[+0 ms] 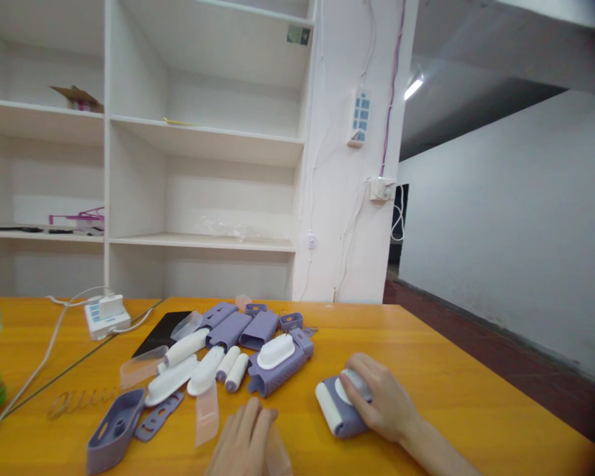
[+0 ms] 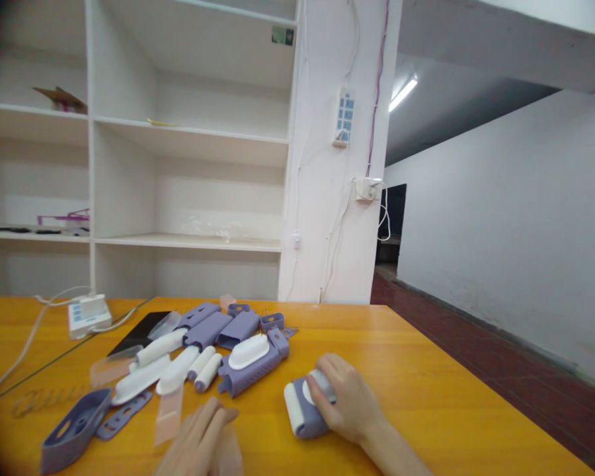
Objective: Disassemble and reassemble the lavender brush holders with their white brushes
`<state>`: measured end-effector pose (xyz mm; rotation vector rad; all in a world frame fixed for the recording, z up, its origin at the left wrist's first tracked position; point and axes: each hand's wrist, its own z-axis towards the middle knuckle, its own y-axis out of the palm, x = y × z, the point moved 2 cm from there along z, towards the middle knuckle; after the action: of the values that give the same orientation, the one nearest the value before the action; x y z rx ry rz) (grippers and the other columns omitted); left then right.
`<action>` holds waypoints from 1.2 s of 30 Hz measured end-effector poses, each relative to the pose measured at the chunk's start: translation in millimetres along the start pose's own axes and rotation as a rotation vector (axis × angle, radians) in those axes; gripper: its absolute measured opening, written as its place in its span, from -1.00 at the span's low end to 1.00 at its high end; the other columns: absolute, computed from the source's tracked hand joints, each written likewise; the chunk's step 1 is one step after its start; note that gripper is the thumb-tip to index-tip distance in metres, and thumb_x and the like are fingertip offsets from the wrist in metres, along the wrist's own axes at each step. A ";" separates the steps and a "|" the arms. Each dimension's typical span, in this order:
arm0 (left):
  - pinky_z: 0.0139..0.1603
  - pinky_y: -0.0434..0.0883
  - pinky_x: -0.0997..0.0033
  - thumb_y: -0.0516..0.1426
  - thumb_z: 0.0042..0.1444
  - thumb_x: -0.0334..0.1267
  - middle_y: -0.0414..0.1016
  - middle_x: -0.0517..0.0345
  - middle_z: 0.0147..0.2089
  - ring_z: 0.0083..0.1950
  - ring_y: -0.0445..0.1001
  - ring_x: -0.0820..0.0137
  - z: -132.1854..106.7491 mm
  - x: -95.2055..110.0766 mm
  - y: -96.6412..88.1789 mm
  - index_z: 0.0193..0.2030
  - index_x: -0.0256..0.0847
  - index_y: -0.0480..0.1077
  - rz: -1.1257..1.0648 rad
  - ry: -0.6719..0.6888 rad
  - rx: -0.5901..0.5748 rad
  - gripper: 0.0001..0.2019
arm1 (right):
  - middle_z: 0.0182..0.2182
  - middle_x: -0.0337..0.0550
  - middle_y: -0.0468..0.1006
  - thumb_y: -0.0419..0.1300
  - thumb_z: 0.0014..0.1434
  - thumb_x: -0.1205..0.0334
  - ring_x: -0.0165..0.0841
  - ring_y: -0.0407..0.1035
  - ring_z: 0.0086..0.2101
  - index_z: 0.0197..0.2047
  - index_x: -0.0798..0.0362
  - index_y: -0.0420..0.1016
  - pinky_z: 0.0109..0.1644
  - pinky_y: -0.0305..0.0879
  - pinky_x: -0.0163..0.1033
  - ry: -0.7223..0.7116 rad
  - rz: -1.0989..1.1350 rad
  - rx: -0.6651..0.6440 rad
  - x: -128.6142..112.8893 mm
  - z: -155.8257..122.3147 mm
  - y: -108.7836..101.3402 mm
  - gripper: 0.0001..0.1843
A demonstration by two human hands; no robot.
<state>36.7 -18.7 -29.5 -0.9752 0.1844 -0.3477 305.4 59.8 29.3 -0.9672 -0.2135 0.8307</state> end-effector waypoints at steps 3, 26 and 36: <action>0.30 0.29 0.01 0.16 -0.04 -0.40 0.43 -0.12 0.34 0.31 0.41 0.00 7.9 -9.8 -11.0 0.32 -0.16 0.35 0.106 0.092 0.049 -0.32 | -0.30 -0.12 0.48 0.01 0.42 0.14 -0.23 0.39 -0.27 -0.22 0.02 0.36 -0.15 0.29 -0.14 0.006 -0.004 -0.014 4.9 -0.6 -0.4 -0.79; 0.44 0.22 -0.03 0.27 0.10 -0.37 0.15 -0.07 0.51 0.48 0.18 0.05 13.7 19.4 18.4 0.48 0.00 0.06 -0.705 0.111 -0.292 -0.17 | -0.12 -0.03 0.53 0.12 0.33 0.07 -0.16 0.39 -0.10 -0.04 0.04 0.44 0.05 0.29 -0.04 -0.232 0.137 -0.171 -53.1 -2.8 -7.6 -0.74; 0.36 0.35 0.04 0.15 -0.05 -0.45 0.37 -0.19 0.30 0.32 0.38 0.07 15.9 28.2 -7.9 0.32 -0.19 0.15 -0.683 -0.022 -0.112 -0.28 | 0.47 0.10 0.01 0.28 0.13 -0.02 0.21 -0.08 0.40 0.49 -0.02 0.04 0.39 0.00 0.38 0.139 0.000 -0.182 -57.4 -28.0 23.3 -0.06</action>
<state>66.2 -20.9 -14.1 -1.1355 -0.1615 -0.9582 268.2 8.1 5.6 -1.1909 -0.1717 0.7494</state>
